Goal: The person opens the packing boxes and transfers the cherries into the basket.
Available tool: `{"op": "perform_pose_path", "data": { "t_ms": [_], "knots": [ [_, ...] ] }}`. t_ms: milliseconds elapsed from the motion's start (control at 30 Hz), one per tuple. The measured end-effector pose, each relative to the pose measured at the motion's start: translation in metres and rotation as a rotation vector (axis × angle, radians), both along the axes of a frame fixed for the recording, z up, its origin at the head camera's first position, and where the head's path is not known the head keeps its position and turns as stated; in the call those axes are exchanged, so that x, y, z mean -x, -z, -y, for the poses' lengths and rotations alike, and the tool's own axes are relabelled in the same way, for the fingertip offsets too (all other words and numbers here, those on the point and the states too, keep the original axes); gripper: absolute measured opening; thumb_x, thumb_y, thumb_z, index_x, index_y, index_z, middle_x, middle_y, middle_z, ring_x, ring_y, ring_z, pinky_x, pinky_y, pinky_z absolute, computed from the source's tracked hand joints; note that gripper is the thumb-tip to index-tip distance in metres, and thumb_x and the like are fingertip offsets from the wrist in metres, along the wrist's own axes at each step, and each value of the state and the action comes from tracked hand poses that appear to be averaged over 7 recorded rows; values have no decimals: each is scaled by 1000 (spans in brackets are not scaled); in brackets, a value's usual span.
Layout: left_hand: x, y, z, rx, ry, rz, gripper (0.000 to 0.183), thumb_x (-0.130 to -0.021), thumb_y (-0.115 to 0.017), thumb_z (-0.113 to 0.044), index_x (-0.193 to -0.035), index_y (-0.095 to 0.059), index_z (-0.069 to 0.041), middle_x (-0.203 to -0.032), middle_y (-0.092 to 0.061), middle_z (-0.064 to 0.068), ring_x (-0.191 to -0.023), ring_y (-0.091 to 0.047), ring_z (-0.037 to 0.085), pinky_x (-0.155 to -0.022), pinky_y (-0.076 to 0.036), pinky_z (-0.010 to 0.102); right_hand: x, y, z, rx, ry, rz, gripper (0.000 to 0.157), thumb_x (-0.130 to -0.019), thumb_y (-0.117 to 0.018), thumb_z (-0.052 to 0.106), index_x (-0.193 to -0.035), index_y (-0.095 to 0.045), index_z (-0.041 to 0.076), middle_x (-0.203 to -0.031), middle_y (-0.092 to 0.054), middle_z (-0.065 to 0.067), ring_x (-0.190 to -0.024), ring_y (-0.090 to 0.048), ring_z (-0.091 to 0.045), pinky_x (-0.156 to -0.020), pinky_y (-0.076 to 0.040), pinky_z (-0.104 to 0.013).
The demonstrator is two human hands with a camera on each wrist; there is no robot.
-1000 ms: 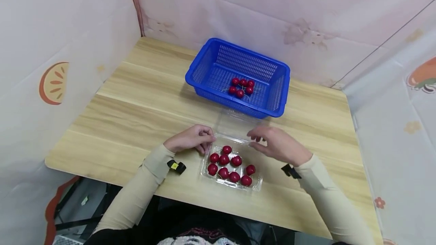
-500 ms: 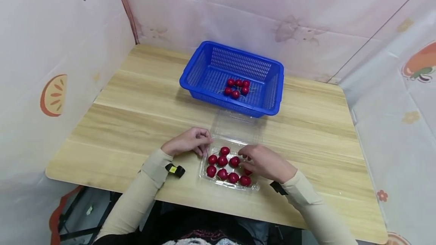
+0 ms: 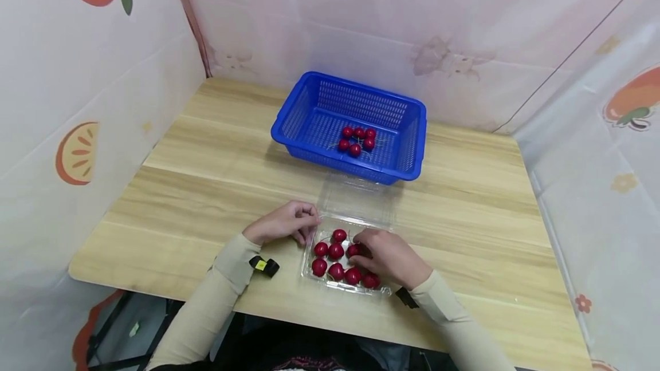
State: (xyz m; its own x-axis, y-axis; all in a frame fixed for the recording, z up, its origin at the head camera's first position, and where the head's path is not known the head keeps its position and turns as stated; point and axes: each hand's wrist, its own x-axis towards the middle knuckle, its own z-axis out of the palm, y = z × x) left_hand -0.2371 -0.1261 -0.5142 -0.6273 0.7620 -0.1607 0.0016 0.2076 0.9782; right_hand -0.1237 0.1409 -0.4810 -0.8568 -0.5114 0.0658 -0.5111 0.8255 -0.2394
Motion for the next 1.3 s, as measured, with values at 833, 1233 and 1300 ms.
{"op": "perform_pose_path", "data": {
  "t_ms": [833,1233,1300],
  "knots": [
    [-8,6,6,-34,6,-9,32,-107,-55,-22,-109,-59,10,-76,-65,1,-61,-63,13,-55,-57,22,-1,-2,-8,241,-58,61,31,-94,-76,22,-121,-71,9,-107,-75,3,-97,-69,-9,-90,-62,-28],
    [-7,3,6,-29,5,-28,29,-107,-56,-21,-110,-60,8,-75,-66,0,-61,-63,13,-55,-57,22,-5,-23,-28,402,-29,61,33,-93,-76,11,-125,-71,6,-115,-76,0,-99,-74,-13,-90,-64,-32],
    [-8,3,6,-33,7,-33,30,-107,-56,-21,-109,-60,8,-75,-66,0,-61,-63,13,-55,-57,22,-5,-27,-34,426,-17,47,32,-93,-76,11,-125,-71,6,-115,-76,-2,-98,-74,-14,-89,-65,-32]
  ]
}}
